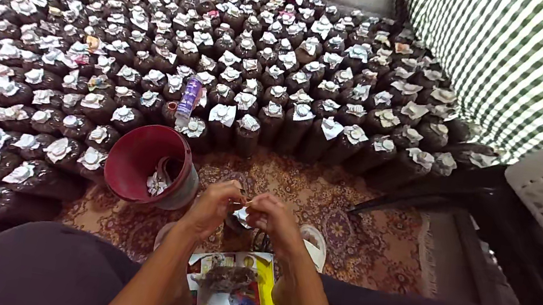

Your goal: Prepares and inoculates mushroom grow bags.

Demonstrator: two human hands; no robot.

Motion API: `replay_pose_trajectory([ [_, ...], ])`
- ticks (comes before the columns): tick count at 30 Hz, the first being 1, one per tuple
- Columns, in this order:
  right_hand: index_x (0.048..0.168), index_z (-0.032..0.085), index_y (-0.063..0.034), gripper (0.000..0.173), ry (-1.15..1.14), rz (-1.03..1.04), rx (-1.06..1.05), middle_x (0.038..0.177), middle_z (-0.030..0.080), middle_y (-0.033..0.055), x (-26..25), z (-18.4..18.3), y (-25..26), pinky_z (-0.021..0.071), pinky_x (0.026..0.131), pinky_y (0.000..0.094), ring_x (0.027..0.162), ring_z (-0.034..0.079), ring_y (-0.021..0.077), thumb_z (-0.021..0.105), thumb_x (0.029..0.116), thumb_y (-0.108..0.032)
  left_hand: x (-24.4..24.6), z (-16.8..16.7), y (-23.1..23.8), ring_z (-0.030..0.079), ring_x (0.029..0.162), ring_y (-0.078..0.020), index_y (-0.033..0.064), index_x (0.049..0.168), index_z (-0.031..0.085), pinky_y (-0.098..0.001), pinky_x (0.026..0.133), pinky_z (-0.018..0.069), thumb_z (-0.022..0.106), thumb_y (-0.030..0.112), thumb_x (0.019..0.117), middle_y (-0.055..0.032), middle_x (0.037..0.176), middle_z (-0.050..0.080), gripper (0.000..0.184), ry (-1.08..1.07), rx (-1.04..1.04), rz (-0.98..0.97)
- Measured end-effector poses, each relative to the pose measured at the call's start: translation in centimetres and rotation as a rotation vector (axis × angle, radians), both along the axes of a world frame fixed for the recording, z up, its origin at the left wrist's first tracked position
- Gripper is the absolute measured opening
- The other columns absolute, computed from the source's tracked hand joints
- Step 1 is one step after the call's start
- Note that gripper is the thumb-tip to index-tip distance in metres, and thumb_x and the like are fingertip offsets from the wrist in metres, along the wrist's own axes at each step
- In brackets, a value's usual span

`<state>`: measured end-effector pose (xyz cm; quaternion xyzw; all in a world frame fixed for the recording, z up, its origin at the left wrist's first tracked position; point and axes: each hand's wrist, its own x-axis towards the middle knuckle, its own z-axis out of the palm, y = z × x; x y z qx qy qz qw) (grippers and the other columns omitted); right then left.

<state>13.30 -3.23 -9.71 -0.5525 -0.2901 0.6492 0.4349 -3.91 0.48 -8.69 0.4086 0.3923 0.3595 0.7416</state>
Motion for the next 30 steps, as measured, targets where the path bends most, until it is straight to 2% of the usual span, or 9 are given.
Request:
replay_pose_trajectory([
  [5, 0.079, 0.062, -0.0163, 0.029, 0.402, -0.177, 0.121, 0.071, 0.06, -0.0031, 1.5, 2.0, -0.1, 0.0483, 0.057, 0.0233, 0.06, 0.056, 0.0068, 0.04, 0.0968, -0.02, 1.1, -3.5, -0.1, 0.055, 0.07, -0.0083, 0.013, 0.07, 0.059, -0.0302, 0.07, 0.0464, 0.057, 0.015, 0.0935, 0.0034, 0.07, 0.057, 0.024, 0.273, 0.151, -0.101],
  [10, 0.103, 0.07, -0.0064, 0.016, -0.049, 0.29, 0.01, 0.076, 0.067, -0.0015, 1.8, -2.4, -1.0, 0.0454, 0.058, 0.0198, 0.06, 0.055, 0.0026, 0.06, 0.1021, -0.019, -0.2, -1.4, 1.1, 0.056, 0.058, -0.0069, 0.016, 0.071, 0.056, -0.0244, 0.062, 0.0523, 0.041, 0.017, 0.1017, 0.0055, 0.061, 0.054, 0.034, 0.05, -0.101, 0.193],
  [13, 0.103, 0.067, -0.0029, 0.013, 0.029, -0.033, -0.025, 0.075, 0.067, 0.0011, 2.5, -2.3, 0.4, 0.0483, 0.056, 0.0198, 0.056, 0.054, 0.0038, 0.057, 0.1045, -0.011, -0.8, -1.7, 0.5, 0.055, 0.057, -0.0035, 0.0088, 0.081, 0.063, -0.0216, 0.06, 0.0497, 0.04, 0.018, 0.1029, 0.005, 0.066, 0.06, 0.034, 0.21, 0.027, -0.314],
  [16, 0.099, 0.068, -0.0049, 0.01, 0.108, 0.059, 0.047, 0.078, 0.069, 0.0028, 3.2, -2.7, -0.2, 0.053, 0.063, 0.0238, 0.065, 0.062, 0.0067, 0.059, 0.1001, -0.008, 1.5, -1.8, -1.1, 0.052, 0.054, -0.0004, 0.0067, 0.113, 0.074, -0.0195, 0.054, 0.0484, 0.049, 0.019, 0.103, 0.0028, 0.079, 0.069, 0.03, -0.006, 0.026, -0.725],
  [19, 0.105, 0.072, -0.0032, 0.014, -0.013, 0.162, 0.037, 0.088, 0.074, 0.0046, 3.5, -3.7, -0.5, 0.0585, 0.074, 0.0277, 0.078, 0.069, 0.0102, 0.064, 0.0985, -0.012, 1.0, -1.9, -0.4, 0.062, 0.062, -0.0058, 0.012, 0.105, 0.072, -0.0335, 0.079, 0.0588, 0.047, 0.018, 0.0991, 0.0072, 0.065, 0.062, 0.026, -0.098, -0.025, -0.512],
  [20, 0.109, 0.072, -0.0016, 0.015, -0.172, 0.118, 0.014, 0.091, 0.074, 0.0066, 3.8, -4.1, -0.3, 0.0592, 0.074, 0.03, 0.078, 0.07, 0.0128, 0.064, 0.0999, -0.011, 0.1, -1.9, 0.3, 0.066, 0.072, -0.012, 0.0061, 0.122, 0.07, -0.0392, 0.088, 0.058, 0.046, 0.016, 0.1004, 0.0003, 0.077, 0.067, 0.034, -0.094, -0.043, -0.373],
  [22, 0.111, 0.072, -0.0014, 0.016, -0.508, 0.015, -0.054, 0.095, 0.074, 0.0107, 5.0, -5.6, 0.0, 0.0597, 0.075, 0.0385, 0.08, 0.071, 0.0196, 0.065, 0.0997, -0.01, -1.1, -2.0, 1.7, 0.07, 0.094, -0.0175, 0.0057, 0.142, 0.059, -0.0377, 0.093, 0.0552, 0.041, 0.016, 0.1047, -0.0094, 0.106, 0.074, 0.043, 0.056, -0.028, -0.151],
  [24, 0.115, 0.07, -0.0004, 0.018, -0.567, -0.082, -0.154, 0.096, 0.073, 0.0116, 5.3, -6.5, 0.1, 0.0587, 0.07, 0.0359, 0.076, 0.07, 0.0187, 0.06, 0.1019, -0.008, -1.5, -3.6, 2.6, 0.068, 0.112, -0.0199, 0.0096, 0.141, 0.061, -0.0412, 0.097, 0.0528, 0.045, 0.015, 0.1066, -0.0079, 0.125, 0.071, 0.038, 0.328, 0.053, -0.039],
  [30, 0.128, 0.07, -0.0096, 0.03, -0.747, 0.199, -0.085, 0.114, 0.073, 0.0103, 2.7, -8.0, 0.5, 0.0587, 0.088, 0.0403, 0.096, 0.072, 0.0203, 0.058, 0.1008, -0.011, 1.9, -7.1, 0.2, 0.065, 0.12, -0.0264, 0.013, 0.135, 0.068, -0.0478, 0.107, 0.0487, 0.052, 0.018, 0.102, -0.0115, 0.131, 0.068, 0.037, 1.095, 0.223, -0.268],
])
